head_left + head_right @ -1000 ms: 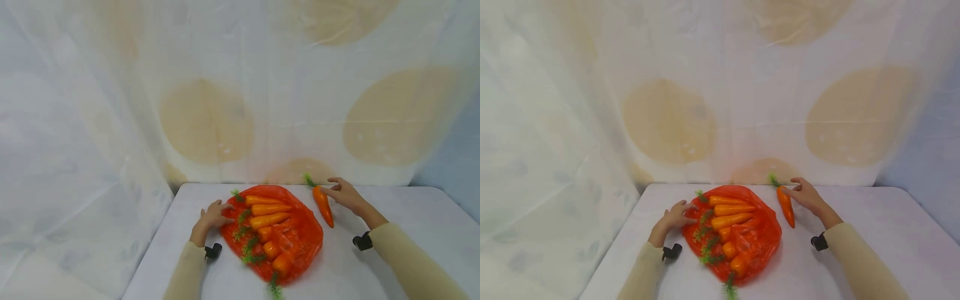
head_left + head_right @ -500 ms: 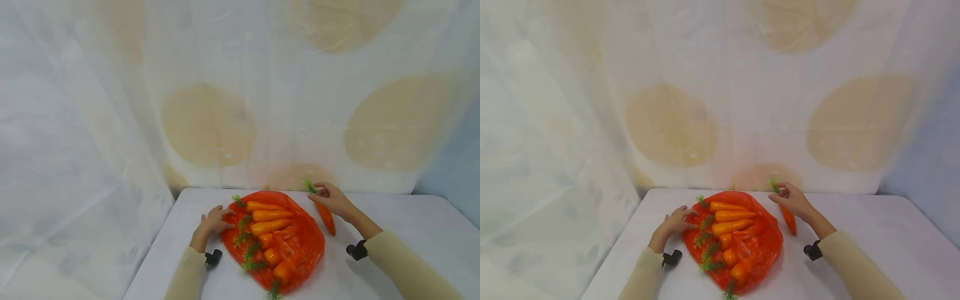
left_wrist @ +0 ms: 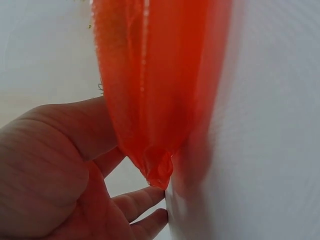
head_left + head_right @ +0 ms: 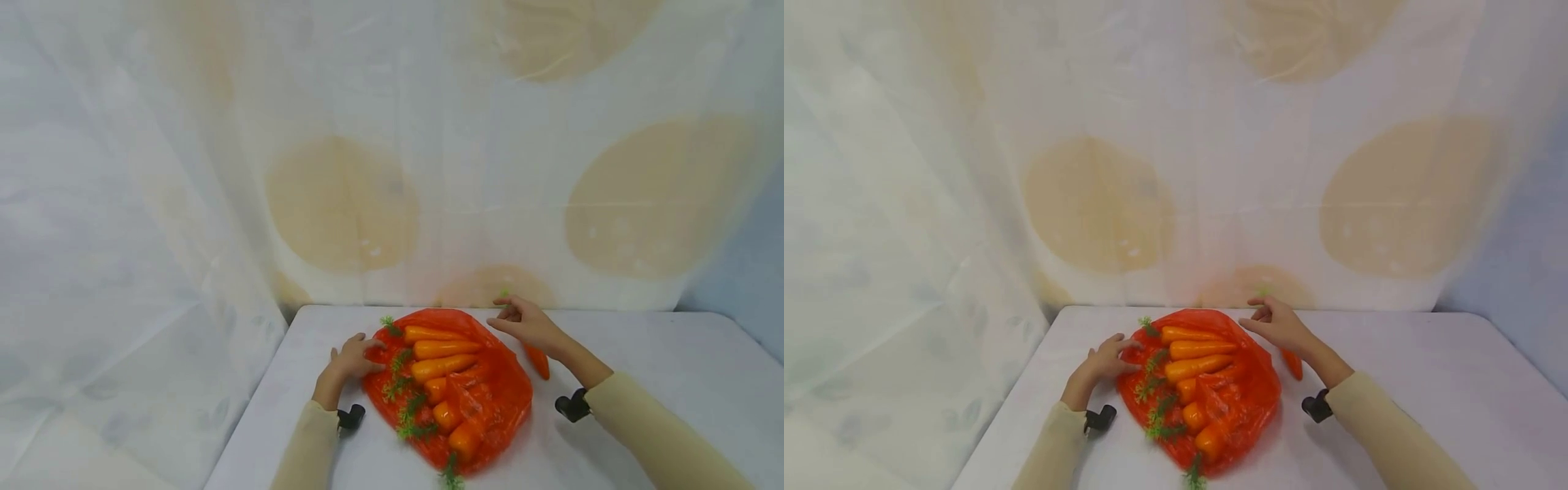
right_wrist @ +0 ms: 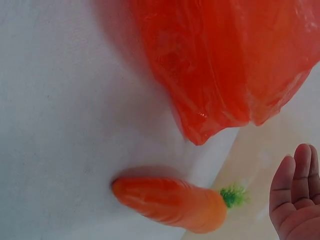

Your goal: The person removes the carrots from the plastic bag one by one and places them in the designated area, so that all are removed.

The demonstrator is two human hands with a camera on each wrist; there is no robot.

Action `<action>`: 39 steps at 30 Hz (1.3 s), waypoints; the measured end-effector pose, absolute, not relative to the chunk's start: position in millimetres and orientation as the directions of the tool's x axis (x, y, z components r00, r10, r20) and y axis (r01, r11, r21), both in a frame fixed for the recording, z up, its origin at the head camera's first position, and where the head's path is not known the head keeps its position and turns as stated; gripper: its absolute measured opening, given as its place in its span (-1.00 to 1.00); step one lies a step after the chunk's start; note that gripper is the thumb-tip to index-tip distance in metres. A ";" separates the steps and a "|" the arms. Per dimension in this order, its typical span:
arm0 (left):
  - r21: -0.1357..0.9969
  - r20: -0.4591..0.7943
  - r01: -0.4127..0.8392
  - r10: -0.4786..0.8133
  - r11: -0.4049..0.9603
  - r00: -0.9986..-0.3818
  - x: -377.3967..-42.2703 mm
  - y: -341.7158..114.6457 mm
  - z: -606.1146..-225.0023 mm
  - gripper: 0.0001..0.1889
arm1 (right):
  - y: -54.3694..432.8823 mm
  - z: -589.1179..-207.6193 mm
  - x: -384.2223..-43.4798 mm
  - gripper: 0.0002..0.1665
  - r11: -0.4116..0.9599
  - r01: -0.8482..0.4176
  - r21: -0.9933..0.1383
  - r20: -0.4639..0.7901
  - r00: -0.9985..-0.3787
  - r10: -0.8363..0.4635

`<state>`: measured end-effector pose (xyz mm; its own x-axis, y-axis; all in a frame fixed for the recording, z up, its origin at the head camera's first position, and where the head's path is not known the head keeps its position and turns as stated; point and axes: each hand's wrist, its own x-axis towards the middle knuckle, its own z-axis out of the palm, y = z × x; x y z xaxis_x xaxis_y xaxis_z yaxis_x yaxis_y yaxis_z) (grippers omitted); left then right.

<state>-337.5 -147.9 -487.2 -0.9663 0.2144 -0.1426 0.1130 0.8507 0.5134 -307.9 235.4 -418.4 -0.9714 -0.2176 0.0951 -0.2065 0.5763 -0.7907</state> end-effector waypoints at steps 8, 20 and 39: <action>0.519 -0.138 0.124 0.226 0.846 -0.964 -338.7 -148.1 -485.1 -0.62 | 228.0 -418.5 -310.0 -0.29 0.584 -0.214 -0.783 0.100 -0.970 -0.222; 0.494 -0.122 0.146 0.235 0.857 -0.964 -336.1 -143.9 -485.5 -0.61 | 215.9 -430.6 -313.9 -0.34 0.589 -0.252 -0.768 0.116 -0.959 -0.259; 0.493 -0.136 0.130 0.224 0.860 -0.965 -336.0 -145.1 -487.0 -0.63 | 183.9 -436.6 -311.3 -0.43 0.518 -0.376 -0.768 0.145 -0.890 -0.431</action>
<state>-336.0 -145.1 -487.0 -0.9650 0.2242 -0.1361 0.1303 0.8603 0.4928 -311.3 183.9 -436.6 -0.8904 -0.4314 0.1449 -0.3760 0.5180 -0.7683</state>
